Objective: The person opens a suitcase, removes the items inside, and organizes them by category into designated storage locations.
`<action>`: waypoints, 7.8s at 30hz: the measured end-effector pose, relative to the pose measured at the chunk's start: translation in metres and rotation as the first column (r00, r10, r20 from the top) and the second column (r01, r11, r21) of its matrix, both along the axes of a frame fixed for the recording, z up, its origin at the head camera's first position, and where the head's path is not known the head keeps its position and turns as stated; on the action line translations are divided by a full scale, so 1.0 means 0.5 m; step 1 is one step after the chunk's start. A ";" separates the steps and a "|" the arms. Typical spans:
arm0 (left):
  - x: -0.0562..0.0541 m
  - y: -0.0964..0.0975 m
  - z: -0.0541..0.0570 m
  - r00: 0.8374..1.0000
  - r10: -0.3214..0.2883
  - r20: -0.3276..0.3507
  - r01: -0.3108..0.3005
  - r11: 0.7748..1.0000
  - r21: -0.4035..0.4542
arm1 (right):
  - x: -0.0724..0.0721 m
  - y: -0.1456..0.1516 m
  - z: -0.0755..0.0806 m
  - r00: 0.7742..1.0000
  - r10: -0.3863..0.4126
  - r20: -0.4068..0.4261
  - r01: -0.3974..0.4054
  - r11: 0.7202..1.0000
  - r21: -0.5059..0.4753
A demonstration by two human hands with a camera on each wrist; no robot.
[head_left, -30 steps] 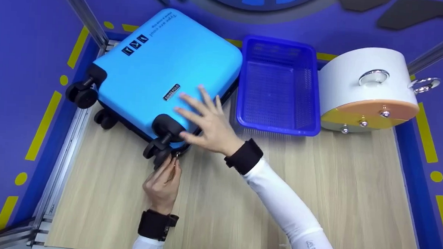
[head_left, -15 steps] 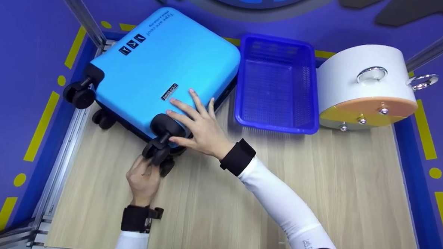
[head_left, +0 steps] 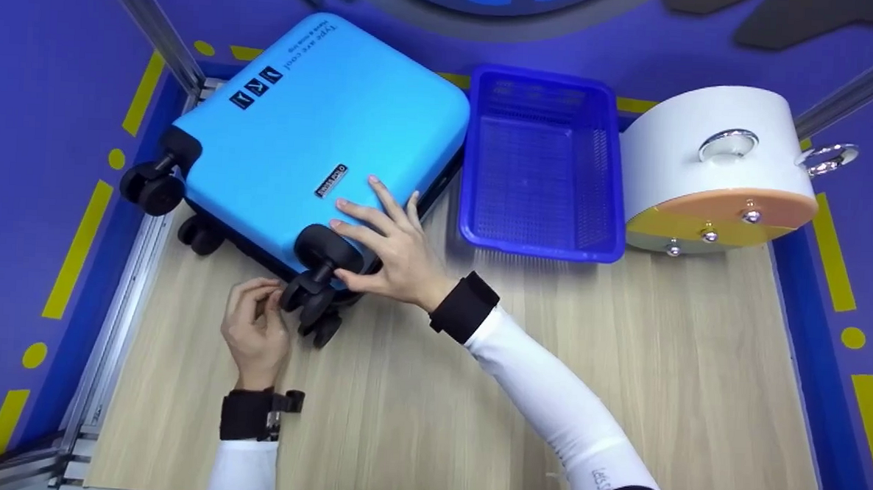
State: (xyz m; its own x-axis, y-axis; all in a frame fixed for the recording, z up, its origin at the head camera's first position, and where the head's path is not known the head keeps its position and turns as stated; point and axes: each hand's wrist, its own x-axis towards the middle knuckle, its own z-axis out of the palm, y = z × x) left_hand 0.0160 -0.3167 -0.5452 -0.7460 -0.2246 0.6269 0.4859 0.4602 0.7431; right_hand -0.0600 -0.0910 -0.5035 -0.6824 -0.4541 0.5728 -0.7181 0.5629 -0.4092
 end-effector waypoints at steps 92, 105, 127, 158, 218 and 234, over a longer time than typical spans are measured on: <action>-0.023 0.076 -0.029 0.996 -0.029 0.089 0.052 0.961 -0.271 | -0.049 0.239 0.005 0.962 0.156 0.226 -0.116 0.976 -0.183; -0.033 0.080 -0.022 0.975 0.159 0.152 -0.070 0.879 -0.471 | 0.001 0.153 0.028 0.970 -0.027 0.240 0.041 0.998 -0.053; -0.047 0.048 -0.014 0.979 -0.030 0.203 0.110 0.913 -0.394 | 0.080 0.101 0.029 0.939 -0.250 0.236 0.308 0.918 -0.250; -0.049 0.034 -0.016 0.973 -0.031 0.230 0.142 0.864 -0.483 | 0.040 0.060 0.116 0.752 -0.369 0.546 0.422 0.906 0.032; -0.017 -0.121 -0.043 0.939 -0.042 0.341 -0.064 0.953 0.295 | 0.041 0.204 -0.002 0.860 0.084 0.502 0.248 0.792 -0.557; -0.035 -0.123 -0.045 0.952 -0.139 0.273 -0.064 0.780 0.622 | 0.198 0.132 -0.103 0.835 0.132 0.535 0.316 0.679 -0.662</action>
